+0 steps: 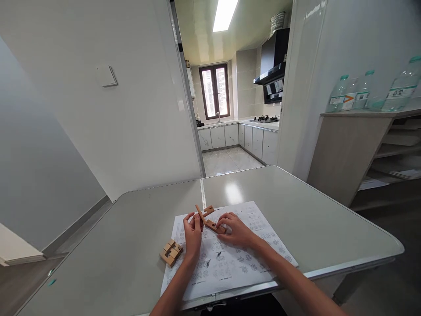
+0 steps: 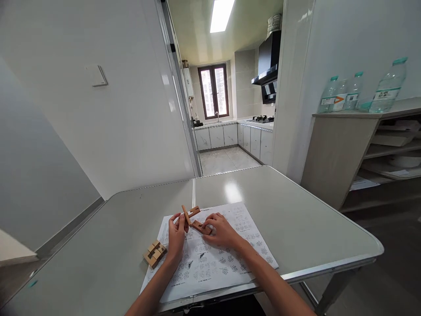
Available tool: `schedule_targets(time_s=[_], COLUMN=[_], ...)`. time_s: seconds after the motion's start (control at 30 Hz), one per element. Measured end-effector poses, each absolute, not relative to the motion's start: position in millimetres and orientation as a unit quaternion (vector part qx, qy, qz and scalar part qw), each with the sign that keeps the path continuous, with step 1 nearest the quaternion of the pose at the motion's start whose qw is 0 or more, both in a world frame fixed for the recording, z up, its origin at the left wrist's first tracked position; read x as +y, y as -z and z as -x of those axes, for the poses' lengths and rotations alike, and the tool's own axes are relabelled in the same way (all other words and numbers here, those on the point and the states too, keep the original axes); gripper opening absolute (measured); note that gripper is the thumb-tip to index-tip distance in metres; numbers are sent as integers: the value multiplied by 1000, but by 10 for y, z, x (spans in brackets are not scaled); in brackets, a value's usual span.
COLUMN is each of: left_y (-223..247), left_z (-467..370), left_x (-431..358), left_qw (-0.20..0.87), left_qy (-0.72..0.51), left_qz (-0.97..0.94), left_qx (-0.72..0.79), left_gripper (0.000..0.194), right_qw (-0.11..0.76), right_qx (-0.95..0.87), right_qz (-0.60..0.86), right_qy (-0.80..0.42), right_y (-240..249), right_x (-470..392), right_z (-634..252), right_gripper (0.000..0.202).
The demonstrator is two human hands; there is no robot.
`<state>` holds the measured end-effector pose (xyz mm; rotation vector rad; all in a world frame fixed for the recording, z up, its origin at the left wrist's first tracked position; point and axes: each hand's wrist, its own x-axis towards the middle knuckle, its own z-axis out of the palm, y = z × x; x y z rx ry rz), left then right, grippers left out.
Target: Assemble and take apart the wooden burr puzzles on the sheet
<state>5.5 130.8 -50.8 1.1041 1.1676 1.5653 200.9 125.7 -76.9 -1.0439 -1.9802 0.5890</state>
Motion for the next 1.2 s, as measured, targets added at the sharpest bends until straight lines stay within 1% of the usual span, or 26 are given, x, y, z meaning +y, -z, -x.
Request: schedule_targets(time_s=[0.13, 0.2, 0.6, 0.77, 0.83, 0.93, 1.03, 1.2], left_y=[500, 500, 489, 472, 468, 463, 462, 460], left_z=[-55, -57, -76, -90, -92, -90, -89, -100], left_x=[1301, 1300, 1289, 1271, 1262, 1249, 1242, 1227], left_qw=[433, 434, 464, 483, 490, 500, 508, 528], left_qy=[-633, -633, -619, -598, -587, -570, -555, -521], left_qz=[-438, -437, -447, -471, -483, -501, -516, -544], left_qx=[469, 469, 450, 432, 426, 418, 409, 392], left_gripper=[59, 59, 58, 58, 56, 54, 53, 48], right_qw=[406, 409, 436, 446, 457, 481, 513, 543], right_qx=[-778, -771, -711, -705, -697, -675, -645, -596], right_qz=[430, 444, 513, 507, 504, 501, 491, 439], right_qy=[-212, -204, -204, -217, -227, -249, -281, -396], right_y=[786, 800, 919, 942, 940, 925, 877, 747], right_x=[1278, 1297, 1392, 1411, 1407, 1398, 1393, 1392], right_z=[-2013, -2016, -2059, -2053, -2053, -2060, -2073, -2107], right_gripper=[11, 8, 23, 12, 11, 16, 28, 49])
